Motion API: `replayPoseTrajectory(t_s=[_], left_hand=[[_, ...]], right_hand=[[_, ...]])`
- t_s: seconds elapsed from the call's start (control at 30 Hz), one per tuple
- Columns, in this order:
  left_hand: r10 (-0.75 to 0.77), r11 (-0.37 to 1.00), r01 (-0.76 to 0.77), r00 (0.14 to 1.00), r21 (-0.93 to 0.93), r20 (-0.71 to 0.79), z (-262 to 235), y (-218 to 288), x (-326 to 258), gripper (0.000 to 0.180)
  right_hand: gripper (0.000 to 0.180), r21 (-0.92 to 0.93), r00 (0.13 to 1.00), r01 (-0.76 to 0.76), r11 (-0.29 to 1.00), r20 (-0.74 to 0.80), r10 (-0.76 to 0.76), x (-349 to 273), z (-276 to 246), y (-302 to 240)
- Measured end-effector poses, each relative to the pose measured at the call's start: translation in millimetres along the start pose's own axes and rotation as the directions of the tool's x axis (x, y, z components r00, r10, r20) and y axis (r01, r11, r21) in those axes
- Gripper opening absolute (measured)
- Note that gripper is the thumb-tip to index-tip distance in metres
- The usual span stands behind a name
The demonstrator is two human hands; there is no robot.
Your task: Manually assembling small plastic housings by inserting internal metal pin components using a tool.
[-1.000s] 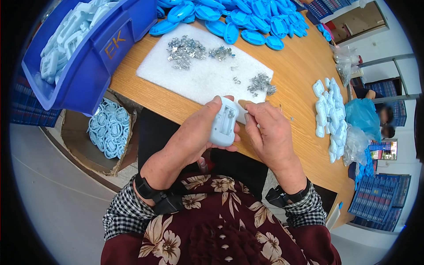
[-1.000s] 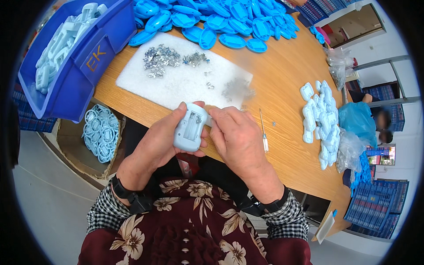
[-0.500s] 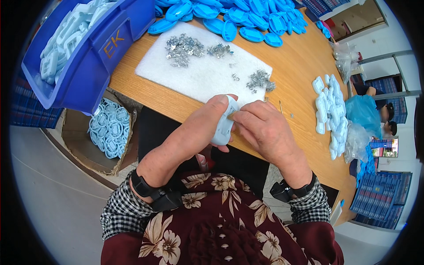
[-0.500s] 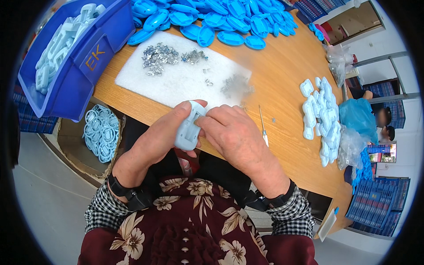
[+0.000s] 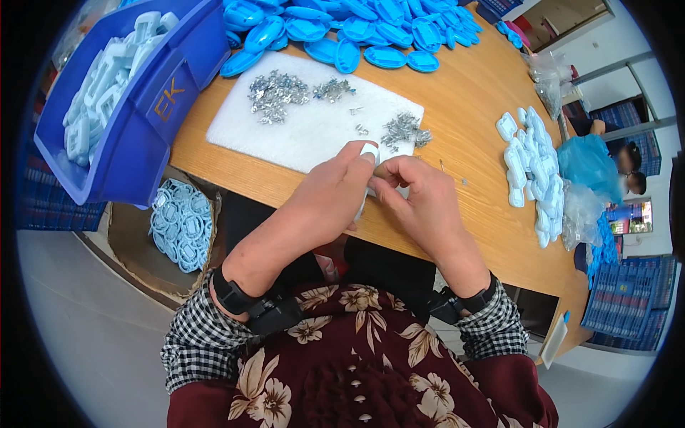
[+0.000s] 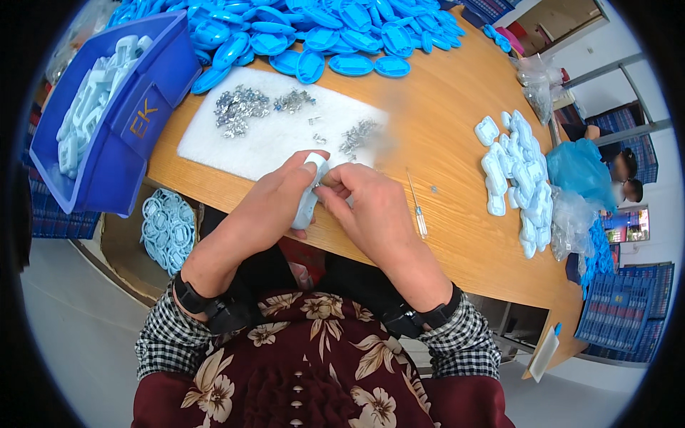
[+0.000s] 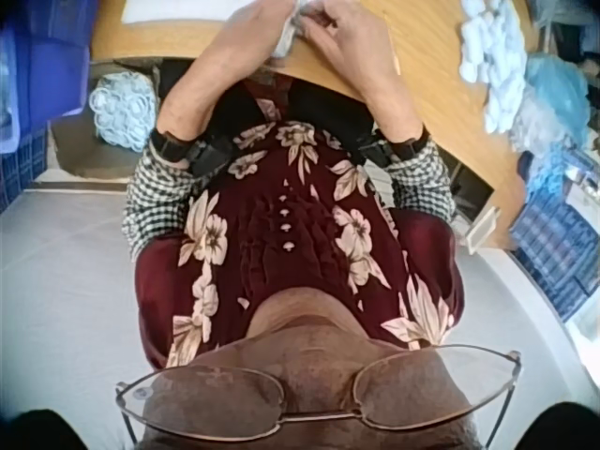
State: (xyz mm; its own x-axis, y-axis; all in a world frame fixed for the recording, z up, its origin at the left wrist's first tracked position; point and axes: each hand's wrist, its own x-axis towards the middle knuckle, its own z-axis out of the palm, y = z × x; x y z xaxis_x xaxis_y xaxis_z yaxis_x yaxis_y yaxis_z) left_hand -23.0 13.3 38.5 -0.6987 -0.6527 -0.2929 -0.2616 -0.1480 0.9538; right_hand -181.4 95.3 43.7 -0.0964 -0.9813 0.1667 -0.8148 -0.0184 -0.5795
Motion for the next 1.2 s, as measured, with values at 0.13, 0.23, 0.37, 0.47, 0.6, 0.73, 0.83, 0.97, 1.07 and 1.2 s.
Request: replayPoseTrajectory(t_s=[0.13,0.23,0.37,0.47,0.6,0.73,0.83,0.97,1.07,1.2], left_hand=[[0.356,0.821,-0.268,0.931,0.504,-0.083,11,-3,18,0.046],[0.42,0.677,-0.309,0.907,0.668,-0.006,18,12,22,0.043],[0.447,0.653,-0.371,0.893,0.661,0.059,18,15,26,0.042],[0.482,0.645,-0.399,0.874,0.652,0.058,14,13,27,0.041],[0.567,0.559,-0.433,0.822,0.707,0.054,5,5,29,0.042],[0.513,0.805,-0.411,0.845,0.429,-0.153,-14,-10,38,0.043],[0.238,0.97,-0.244,0.951,-0.01,-0.196,-23,-8,25,0.049],[0.1,0.87,-0.16,0.983,-0.466,-0.151,-28,-20,20,0.054],[0.086,0.786,-0.145,0.988,-0.601,-0.125,-32,-27,13,0.055],[0.097,0.731,-0.134,0.991,-0.67,-0.091,-33,-36,6,0.056]], right_hand=[[0.015,0.5,0.957,-0.265,0.824,0.034,0.287,-2,13,17],[0.02,0.807,0.92,-0.33,0.49,0.16,0.358,0,17,28],[0.025,0.903,0.907,-0.321,0.285,0.206,0.368,2,16,31],[0.027,0.906,0.915,-0.324,0.274,0.226,0.334,3,14,38],[0.029,0.874,0.923,-0.338,0.349,0.237,0.303,1,17,48],[0.027,0.809,0.919,-0.347,0.474,0.192,0.345,0,14,45],[0.021,0.669,0.929,-0.338,0.662,0.126,0.348,0,12,45],[0.016,0.325,0.967,-0.238,0.915,-0.014,0.256,4,9,39],[0.015,0.073,0.994,-0.016,0.997,-0.102,0.024,15,15,32],[0.019,-0.04,0.994,0.093,0.995,-0.048,-0.094,32,28,28]])
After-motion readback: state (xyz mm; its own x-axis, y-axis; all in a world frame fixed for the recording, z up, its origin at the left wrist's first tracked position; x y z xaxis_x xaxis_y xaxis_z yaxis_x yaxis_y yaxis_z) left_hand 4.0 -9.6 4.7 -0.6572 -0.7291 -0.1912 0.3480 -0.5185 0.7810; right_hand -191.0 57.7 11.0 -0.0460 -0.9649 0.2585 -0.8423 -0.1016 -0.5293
